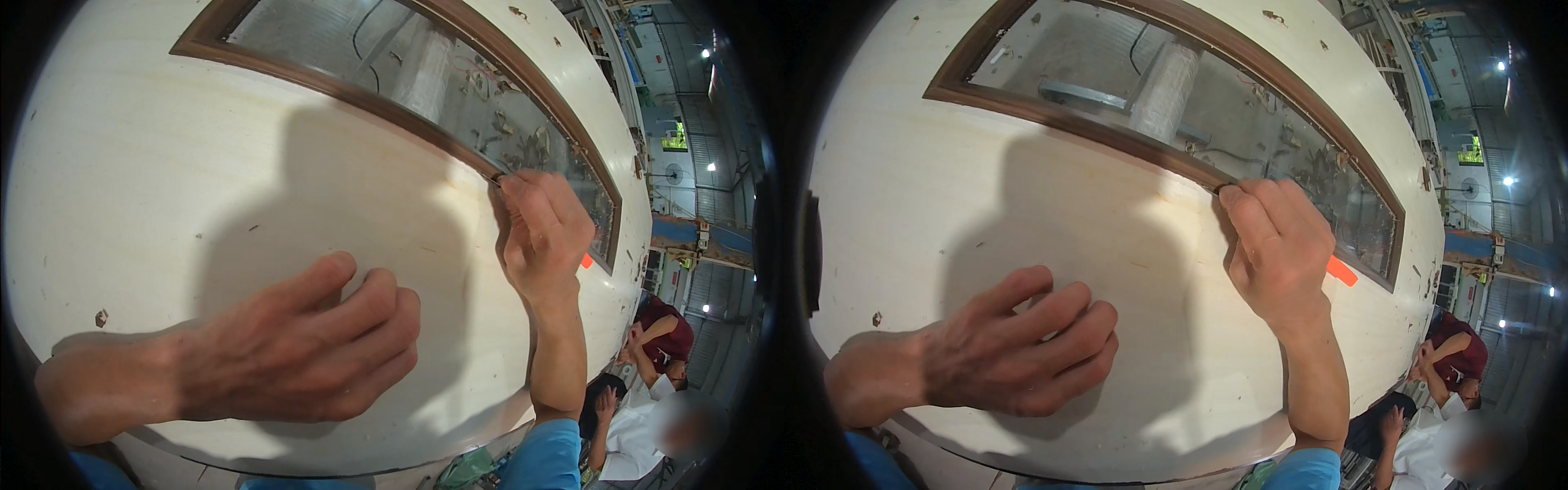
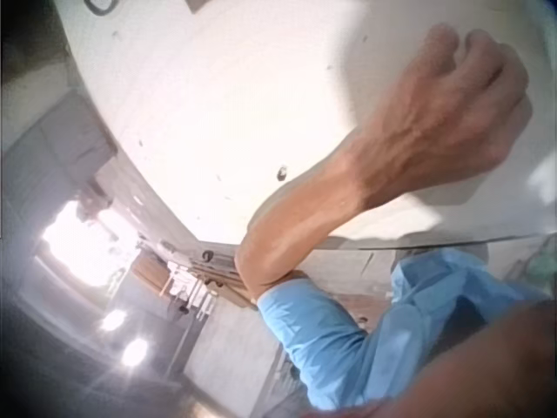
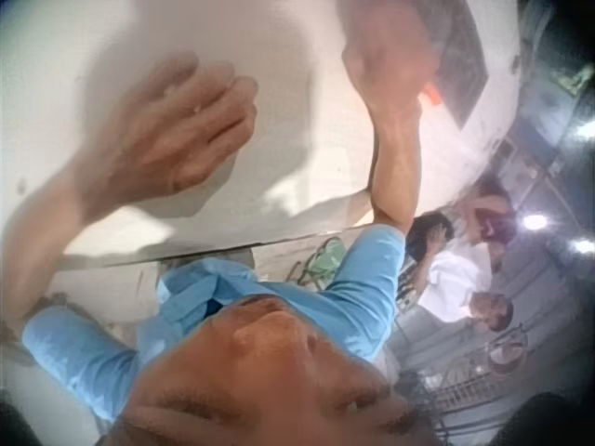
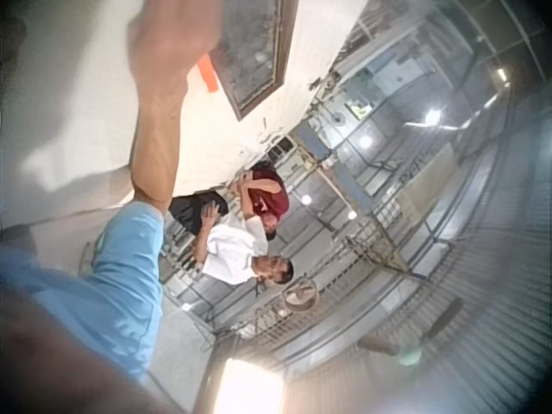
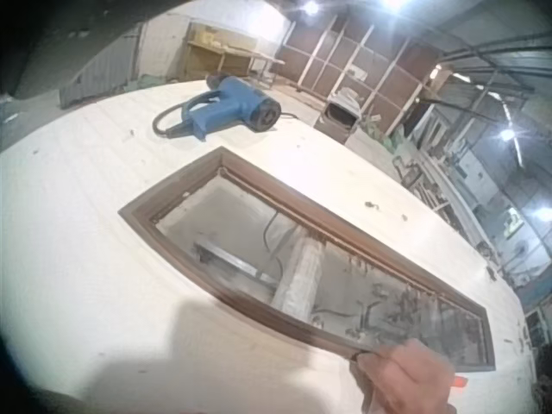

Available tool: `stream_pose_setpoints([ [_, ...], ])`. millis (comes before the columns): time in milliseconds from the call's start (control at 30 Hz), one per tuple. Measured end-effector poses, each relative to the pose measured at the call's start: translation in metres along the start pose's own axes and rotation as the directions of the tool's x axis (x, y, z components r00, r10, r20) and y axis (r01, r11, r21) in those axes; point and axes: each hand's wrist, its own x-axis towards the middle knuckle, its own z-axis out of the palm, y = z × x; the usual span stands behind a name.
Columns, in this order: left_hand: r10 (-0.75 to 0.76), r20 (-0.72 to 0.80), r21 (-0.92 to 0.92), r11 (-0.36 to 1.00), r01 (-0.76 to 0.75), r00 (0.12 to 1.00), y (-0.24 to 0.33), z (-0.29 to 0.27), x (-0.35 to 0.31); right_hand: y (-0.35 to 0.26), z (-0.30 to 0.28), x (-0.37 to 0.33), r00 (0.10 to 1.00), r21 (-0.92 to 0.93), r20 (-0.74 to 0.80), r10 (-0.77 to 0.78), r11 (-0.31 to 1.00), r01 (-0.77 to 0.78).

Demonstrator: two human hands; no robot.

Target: The person uses a red utility knife to trim excess material along the edge of a brown frame on a white door panel. They repeatedly scrape and remove small debris by hand while working around the frame perimeter.

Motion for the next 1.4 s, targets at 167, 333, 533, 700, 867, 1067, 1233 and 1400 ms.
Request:
stream_pose_setpoints([
  [167, -0.015, -0.021, -0.015, 1.000, 0.015, 1.000, 0.000, 0.002, 0.001, 0.004, -0.003, 0.006, 0.996, 0.102, 0.049, 0.078, 0.991, -0.083],
  [333, -0.041, -0.082, -0.022, 0.999, 0.040, 0.996, 0.001, 0.008, 0.001, 0.007, -0.005, 0.009, 0.988, 0.141, 0.096, 0.119, 0.981, -0.132],
  [533, -0.050, -0.087, -0.088, 0.995, 0.042, 0.995, -0.002, 0.008, -0.003, 0.005, -0.007, 0.006, 0.979, 0.165, 0.108, 0.174, 0.968, -0.191],
  [700, -0.054, -0.098, -0.113, 0.993, 0.043, 0.994, -0.006, 0.008, -0.005, 0.000, -0.008, -0.003, 0.988, 0.143, 0.033, 0.152, 0.977, -0.156],
  [867, -0.044, -0.067, -0.112, 0.993, 0.037, 0.997, -0.006, 0.006, -0.004, -0.002, -0.001, -0.008, 0.996, 0.104, -0.001, 0.092, 0.990, -0.091],
  [1067, -0.044, -0.073, -0.113, 0.993, 0.036, 0.996, -0.006, 0.006, -0.005, -0.003, 0.000, -0.006, 1.000, 0.040, -0.006, 0.030, 0.999, -0.030],
  [1233, -0.024, -0.051, -0.073, 0.997, 0.021, 0.998, -0.006, 0.003, -0.003, -0.007, 0.002, -0.005, 1.000, -0.031, -0.010, -0.024, 0.999, 0.024],
  [1400, -0.030, -0.036, -0.047, 0.998, 0.028, 0.999, -0.002, 0.001, 0.001, -0.004, 0.002, 0.000, 1.000, 0.030, -0.013, 0.004, 1.000, -0.004],
])
